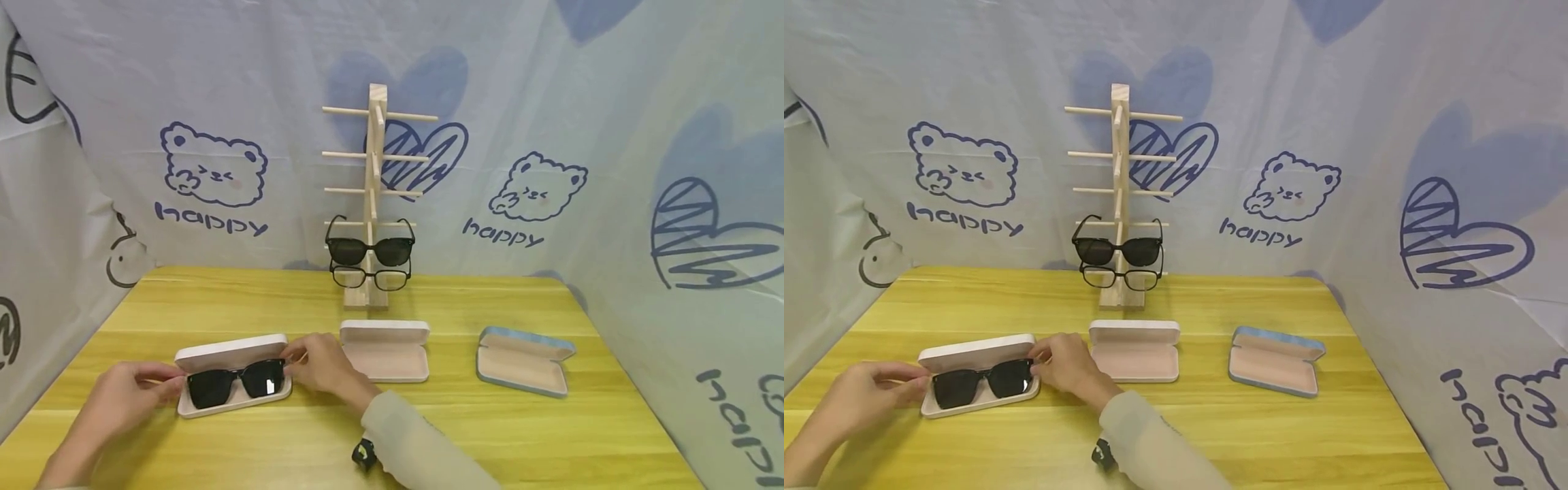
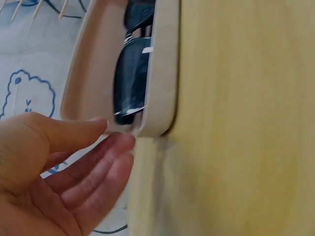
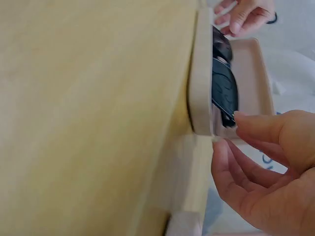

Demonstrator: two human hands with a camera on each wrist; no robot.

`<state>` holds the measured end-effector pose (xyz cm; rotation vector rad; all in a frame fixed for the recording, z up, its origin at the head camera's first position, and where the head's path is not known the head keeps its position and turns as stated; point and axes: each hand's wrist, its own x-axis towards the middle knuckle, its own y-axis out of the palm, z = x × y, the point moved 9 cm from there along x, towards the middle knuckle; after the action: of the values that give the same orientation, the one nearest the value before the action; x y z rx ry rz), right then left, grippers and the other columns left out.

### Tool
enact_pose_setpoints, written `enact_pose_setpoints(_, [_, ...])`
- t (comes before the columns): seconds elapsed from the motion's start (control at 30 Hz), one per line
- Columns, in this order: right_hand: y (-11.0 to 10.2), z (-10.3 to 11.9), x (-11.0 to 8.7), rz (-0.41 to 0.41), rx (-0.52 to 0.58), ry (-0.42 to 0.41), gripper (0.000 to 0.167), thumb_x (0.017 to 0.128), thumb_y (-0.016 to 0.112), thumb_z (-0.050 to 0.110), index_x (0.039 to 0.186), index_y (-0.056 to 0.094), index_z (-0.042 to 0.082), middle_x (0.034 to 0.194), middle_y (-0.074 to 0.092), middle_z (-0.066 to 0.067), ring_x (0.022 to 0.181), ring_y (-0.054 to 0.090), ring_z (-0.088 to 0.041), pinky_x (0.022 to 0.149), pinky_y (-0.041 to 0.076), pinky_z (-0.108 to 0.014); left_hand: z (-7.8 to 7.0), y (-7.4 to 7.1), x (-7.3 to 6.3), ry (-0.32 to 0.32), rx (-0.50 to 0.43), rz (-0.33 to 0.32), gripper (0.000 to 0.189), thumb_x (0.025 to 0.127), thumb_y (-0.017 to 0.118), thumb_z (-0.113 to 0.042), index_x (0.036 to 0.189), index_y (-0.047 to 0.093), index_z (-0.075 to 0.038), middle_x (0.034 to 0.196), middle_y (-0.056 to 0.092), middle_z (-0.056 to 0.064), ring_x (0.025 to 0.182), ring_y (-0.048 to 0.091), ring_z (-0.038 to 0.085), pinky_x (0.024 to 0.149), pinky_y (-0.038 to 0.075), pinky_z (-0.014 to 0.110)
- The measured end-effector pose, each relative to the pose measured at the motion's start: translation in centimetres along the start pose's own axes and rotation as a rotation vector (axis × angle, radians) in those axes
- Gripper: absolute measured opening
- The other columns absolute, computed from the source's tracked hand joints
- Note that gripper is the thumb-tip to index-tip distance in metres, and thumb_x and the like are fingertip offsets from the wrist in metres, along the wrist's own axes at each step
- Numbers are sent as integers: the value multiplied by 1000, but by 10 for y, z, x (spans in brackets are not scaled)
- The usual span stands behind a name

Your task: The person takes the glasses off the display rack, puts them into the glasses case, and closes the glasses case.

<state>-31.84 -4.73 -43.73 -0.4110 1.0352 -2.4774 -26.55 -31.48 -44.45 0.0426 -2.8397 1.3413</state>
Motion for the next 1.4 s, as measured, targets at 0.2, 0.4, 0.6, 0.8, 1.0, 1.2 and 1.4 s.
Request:
enact_pose_setpoints(0.2, [-15, -10, 1, -45, 74, 114, 22, 99, 71, 32, 108, 78, 13, 93, 78, 0, 73, 63, 0, 64, 50, -14, 3, -7, 6, -30, -100, 34, 55, 108, 52, -37, 131, 62, 12, 107, 77, 25, 71, 72, 5, 61, 61, 26])
enact_pose_setpoints(0.4, [-4, -9, 2, 39, 116, 185, 49, 104, 56, 49, 141, 61, 16, 96, 79, -4, 66, 66, -6, 64, 52, -20, -2, 8, 12, -102, -247, 175, 77, 111, 34, -50, 152, 34, 16, 125, 65, 35, 94, 77, 18, 74, 67, 35])
enact_pose_setpoints(0.6, [5, -7, 4, 77, 156, 244, 54, 106, 48, 56, 147, 57, 22, 82, 76, -5, 68, 76, -15, 75, 56, -24, -4, 15, 14, -144, -281, 239, 81, 110, 33, -53, 154, 28, 15, 126, 63, 35, 102, 75, 27, 76, 67, 38])
enact_pose_setpoints(0.8, [6, -9, 6, 51, 186, 311, 49, 105, 49, 57, 135, 68, 24, 101, 76, -3, 71, 77, -16, 78, 62, -26, -3, 22, 13, -164, -289, 296, 81, 111, 36, -49, 155, 22, 18, 131, 60, 40, 107, 74, 31, 78, 67, 39])
enact_pose_setpoints(1.0, [6, -11, 7, 43, 236, 326, 41, 103, 59, 49, 125, 72, 18, 88, 73, -6, 65, 77, -20, 60, 62, -28, -4, 23, 14, -158, -310, 285, 78, 112, 37, -45, 154, 23, 18, 132, 57, 43, 109, 72, 33, 79, 67, 39])
enact_pose_setpoints(1.2, [6, -9, 6, 57, 226, 332, 36, 102, 63, 46, 121, 72, 16, 105, 76, -11, 69, 77, -19, 61, 62, -27, -5, 23, 12, -162, -333, 302, 76, 112, 39, -43, 154, 23, 18, 131, 58, 42, 110, 72, 31, 82, 66, 38])
enact_pose_setpoints(1.4, [6, -5, 5, 83, 198, 327, 25, 101, 67, 39, 112, 71, 17, 87, 71, -5, 68, 74, -16, 62, 62, -26, -4, 24, 9, -166, -377, 325, 74, 111, 42, -40, 153, 24, 19, 131, 59, 43, 106, 73, 26, 84, 66, 37])
